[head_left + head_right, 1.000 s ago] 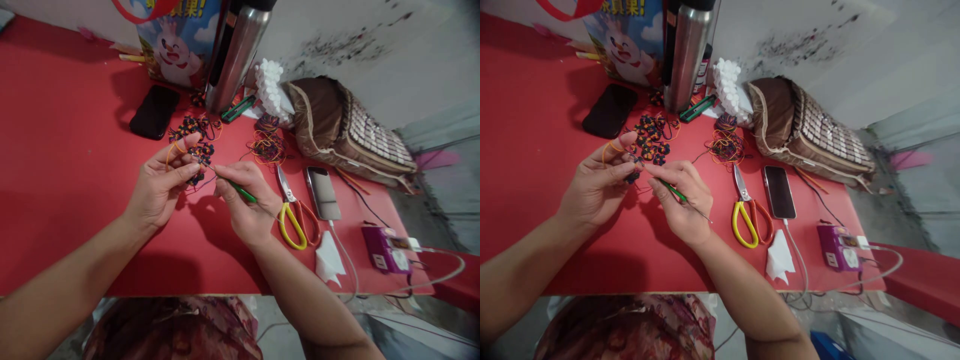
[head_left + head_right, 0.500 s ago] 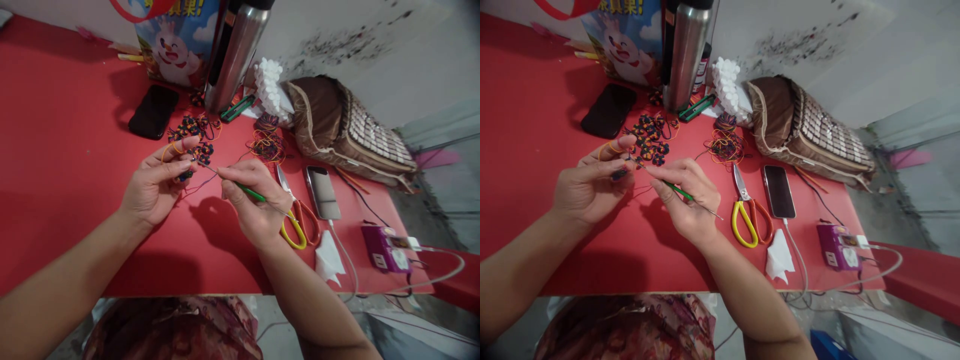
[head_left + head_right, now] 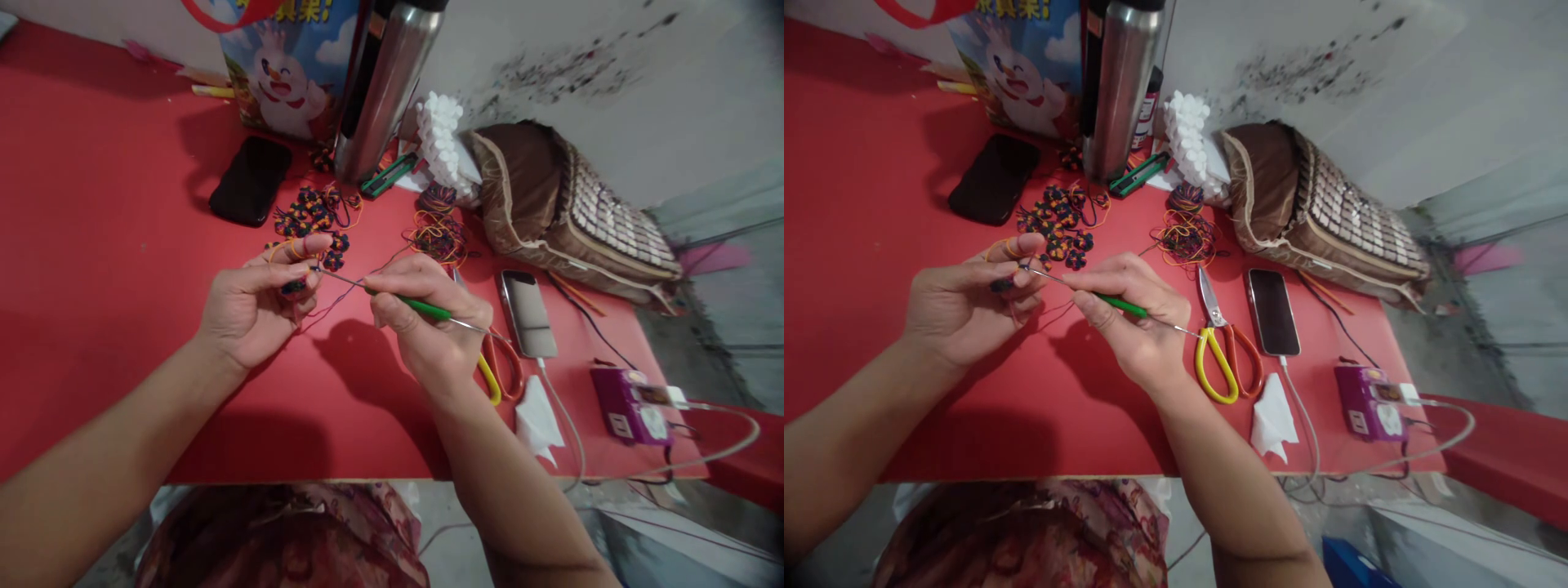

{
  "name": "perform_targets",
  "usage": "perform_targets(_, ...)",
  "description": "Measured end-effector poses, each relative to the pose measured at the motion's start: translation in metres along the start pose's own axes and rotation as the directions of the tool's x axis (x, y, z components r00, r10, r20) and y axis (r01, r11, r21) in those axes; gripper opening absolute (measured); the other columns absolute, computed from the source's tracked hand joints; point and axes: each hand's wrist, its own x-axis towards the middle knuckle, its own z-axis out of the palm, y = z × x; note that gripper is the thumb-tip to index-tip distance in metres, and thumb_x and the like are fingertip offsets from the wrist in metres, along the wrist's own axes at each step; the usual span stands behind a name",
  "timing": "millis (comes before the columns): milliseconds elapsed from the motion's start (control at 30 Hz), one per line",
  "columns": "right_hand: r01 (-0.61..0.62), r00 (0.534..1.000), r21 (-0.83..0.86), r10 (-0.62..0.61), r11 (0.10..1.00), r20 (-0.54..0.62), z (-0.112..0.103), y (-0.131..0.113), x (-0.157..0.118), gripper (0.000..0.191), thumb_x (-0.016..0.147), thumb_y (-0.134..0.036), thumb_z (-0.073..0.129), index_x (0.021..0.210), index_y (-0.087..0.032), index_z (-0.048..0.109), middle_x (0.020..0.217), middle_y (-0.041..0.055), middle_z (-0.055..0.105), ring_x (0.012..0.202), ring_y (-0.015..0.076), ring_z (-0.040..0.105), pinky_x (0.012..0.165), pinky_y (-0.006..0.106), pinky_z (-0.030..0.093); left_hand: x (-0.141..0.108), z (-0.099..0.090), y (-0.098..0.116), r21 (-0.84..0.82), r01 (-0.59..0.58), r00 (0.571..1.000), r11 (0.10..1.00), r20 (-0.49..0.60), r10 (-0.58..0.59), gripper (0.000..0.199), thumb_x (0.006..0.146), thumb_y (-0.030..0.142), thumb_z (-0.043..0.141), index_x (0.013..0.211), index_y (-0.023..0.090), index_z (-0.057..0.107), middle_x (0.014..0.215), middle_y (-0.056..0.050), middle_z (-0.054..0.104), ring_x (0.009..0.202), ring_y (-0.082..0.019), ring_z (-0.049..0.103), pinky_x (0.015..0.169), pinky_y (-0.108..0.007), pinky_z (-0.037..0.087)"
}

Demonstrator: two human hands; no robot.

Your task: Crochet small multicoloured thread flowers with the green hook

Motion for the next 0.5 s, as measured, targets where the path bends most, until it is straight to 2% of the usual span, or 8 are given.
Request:
perform_targets(100, -0.1, 0.995, 0.151, 0.103, 0.983, -0.011, 0.002, 0.007, -0.002, 0.014, 0.097, -0.034, 0.088, 0.111, -0.035, 0.091, 0.092, 0.0004, 0.079, 0.066, 0.013, 0.067, 0.066, 0.033, 0.059, -0.003, 0.006, -0.001, 0.024, -0.032, 0.999, 0.999, -0.037, 0.032, 0.029, 0.062, 0.005, 0.088, 0.09, 0.013, 0.091, 0.069, 0.0, 0.07, 0.06, -0.006, 0.061, 0.053, -0.012, 0.051)
perform_targets(233, -0.217, 0.975, 0.305, 0.221, 0.927, 0.02, 0.009, 0.011, -0.005, 0.014, 0.098, -0.031, 0.088, 0.111, -0.034, 0.089, 0.09, -0.0022, 0.076, 0.061, 0.0094, 0.065, 0.061, 0.028, 0.055, -0.006, 0.007, -0.006, 0.097, -0.103, 0.995, 0.99, 0.012, 0.102, 0.034, 0.067, 0.002, 0.087, 0.095, 0.02, 0.094, 0.078, 0.0, 0.076, 0.066, -0.007, 0.067, 0.058, -0.01, 0.054)
perform_targets(367, -0.262, 0.962, 0.356, 0.272, 0.897, 0.024, 0.016, 0.01, -0.007, 0.013, 0.098, -0.033, 0.088, 0.11, -0.03, 0.087, 0.078, -0.0043, 0.074, 0.058, 0.0094, 0.064, 0.059, 0.026, 0.054, -0.007, 0.007, -0.012, 0.203, -0.205, 0.979, 0.957, 0.06, 0.197, 0.032, 0.073, 0.004, 0.089, 0.098, 0.023, 0.095, 0.076, 0.0, 0.075, 0.07, -0.007, 0.068, 0.067, -0.012, 0.058)
perform_targets(500, -0.244, 0.96, 0.318, 0.275, 0.916, -0.053, 0.021, 0.008, -0.008, 0.015, 0.1, -0.038, 0.084, 0.111, -0.027, 0.083, 0.073, -0.0053, 0.07, 0.057, 0.0101, 0.062, 0.058, 0.027, 0.055, -0.007, 0.007, -0.016, 0.241, -0.282, 0.959, 0.929, 0.04, 0.281, 0.037, 0.071, 0.005, 0.094, 0.101, 0.026, 0.094, 0.081, 0.0, 0.075, 0.074, -0.009, 0.068, 0.07, -0.016, 0.06)
